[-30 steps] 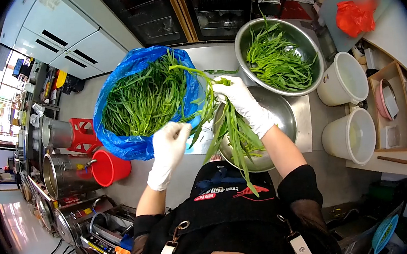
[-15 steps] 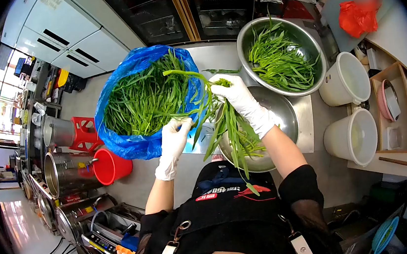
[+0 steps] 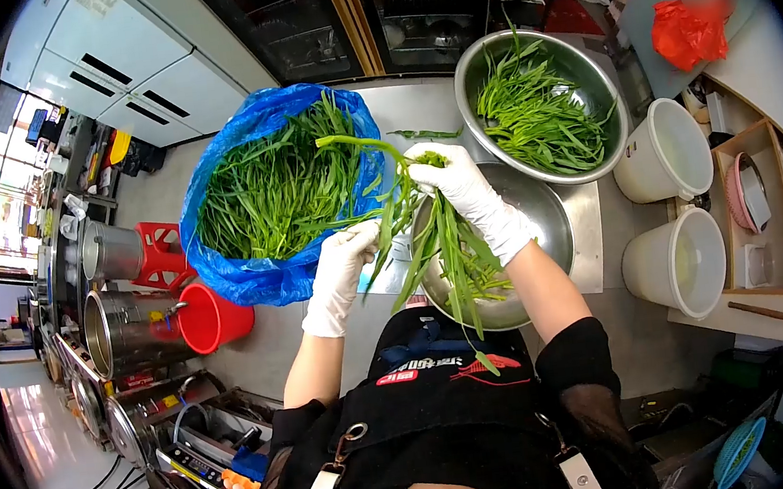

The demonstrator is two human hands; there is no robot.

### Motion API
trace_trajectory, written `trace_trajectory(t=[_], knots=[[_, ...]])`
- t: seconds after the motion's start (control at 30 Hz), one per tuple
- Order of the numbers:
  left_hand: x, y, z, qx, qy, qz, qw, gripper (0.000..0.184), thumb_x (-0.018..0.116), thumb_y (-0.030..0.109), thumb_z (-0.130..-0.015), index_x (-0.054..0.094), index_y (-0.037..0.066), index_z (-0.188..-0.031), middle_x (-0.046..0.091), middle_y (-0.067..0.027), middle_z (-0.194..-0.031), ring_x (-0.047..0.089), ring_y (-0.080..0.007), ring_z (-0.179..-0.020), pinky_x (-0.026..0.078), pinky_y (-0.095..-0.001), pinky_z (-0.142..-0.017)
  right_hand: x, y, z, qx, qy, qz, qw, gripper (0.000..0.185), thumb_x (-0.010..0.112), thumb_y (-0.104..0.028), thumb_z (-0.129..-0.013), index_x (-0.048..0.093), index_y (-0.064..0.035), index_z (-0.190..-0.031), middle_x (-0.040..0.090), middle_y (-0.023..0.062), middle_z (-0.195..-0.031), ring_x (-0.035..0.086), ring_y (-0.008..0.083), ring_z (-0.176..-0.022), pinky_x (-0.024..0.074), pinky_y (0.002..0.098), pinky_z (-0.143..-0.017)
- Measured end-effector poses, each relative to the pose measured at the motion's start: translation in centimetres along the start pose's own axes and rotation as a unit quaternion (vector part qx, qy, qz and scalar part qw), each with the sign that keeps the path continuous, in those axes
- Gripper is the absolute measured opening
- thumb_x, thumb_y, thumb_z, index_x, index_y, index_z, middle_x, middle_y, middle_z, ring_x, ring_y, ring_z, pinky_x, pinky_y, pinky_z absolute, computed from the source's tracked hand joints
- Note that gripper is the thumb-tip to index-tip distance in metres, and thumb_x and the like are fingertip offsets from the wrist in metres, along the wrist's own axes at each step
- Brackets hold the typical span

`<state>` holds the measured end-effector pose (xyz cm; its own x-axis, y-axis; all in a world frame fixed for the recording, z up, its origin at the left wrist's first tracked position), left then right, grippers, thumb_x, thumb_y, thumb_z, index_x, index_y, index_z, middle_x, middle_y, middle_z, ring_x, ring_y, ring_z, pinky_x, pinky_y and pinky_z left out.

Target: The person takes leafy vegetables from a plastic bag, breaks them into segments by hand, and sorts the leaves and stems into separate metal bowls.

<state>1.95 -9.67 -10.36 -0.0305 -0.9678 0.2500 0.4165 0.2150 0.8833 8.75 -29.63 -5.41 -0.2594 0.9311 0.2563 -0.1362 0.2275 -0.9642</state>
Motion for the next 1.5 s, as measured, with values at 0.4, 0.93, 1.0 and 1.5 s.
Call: trace_trajectory(t=[0.4,0.93,1.0,1.5], knots=[[-2.4,-3.0,-2.9,0.115,0.135,-0.276,0.945,0.018,0.062,0.012,-0.084,0.073,0.003,-0.094,0.071,-0.0084,-0.078,0.063,-0.0145,-0.064,0.047,-0.0263,-0.062,-7.9,-1.2,0.5,-0.065,0.093,-0.071,0.991,0.020,0.064,-0.006,-0.087,0.062,0.0023,-0.104,0.058,0.0010,-0.072,0.046,0.0056,-0.053,0.0377,0.0201,-0.050],[-1.9,3.3,-2.7,0.225,0.210,-0.392,0.867,0.019,0.065,0.017,-0.086,0.071,0.000,-0.091,0.070,-0.0139,-0.080,0.067,-0.0219,-0.070,0.050,-0.0297,-0.069,-9.1,-2.6,2.9,-0.028,0.112,0.070,0.991,0.014,0.063,-0.008,-0.085,0.065,-0.0021,-0.098,0.060,-0.0006,-0.075,0.046,0.0040,-0.057,0.0365,0.0183,-0.053],[0.0,7.9,-0.2,0.397,0.241,-0.397,0.792,0.016,0.063,0.003,-0.088,0.069,0.001,-0.102,0.069,-0.0099,-0.095,0.063,-0.0158,-0.082,0.049,-0.0266,-0.075,-7.6,-2.9,2.4,-0.052,0.064,0.110,0.990,0.013,0.063,-0.008,-0.085,0.066,-0.0005,-0.095,0.060,-0.0013,-0.075,0.046,0.0039,-0.059,0.0365,0.0195,-0.053],[3.3,9.8,-0.7,0.447,0.051,-0.559,0.697,0.014,0.065,0.006,-0.082,0.067,0.003,-0.095,0.056,-0.0112,-0.076,0.058,-0.0289,-0.071,0.047,-0.0368,-0.062,-3.0,0.0,-0.2,-0.045,0.084,0.210,0.973,0.012,0.063,-0.009,-0.079,0.065,0.0014,-0.084,0.061,0.0023,-0.071,0.054,0.0092,-0.066,0.0446,0.0255,-0.063]])
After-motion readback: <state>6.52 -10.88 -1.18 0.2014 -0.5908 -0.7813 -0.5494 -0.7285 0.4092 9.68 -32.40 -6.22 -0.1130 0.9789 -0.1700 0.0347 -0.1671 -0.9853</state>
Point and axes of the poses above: each hand's wrist, its own z-axis away from the middle knuckle, its own x-axis out of the palm, y = z × x, the point moved 4 cm from there along -z, towards the middle knuckle
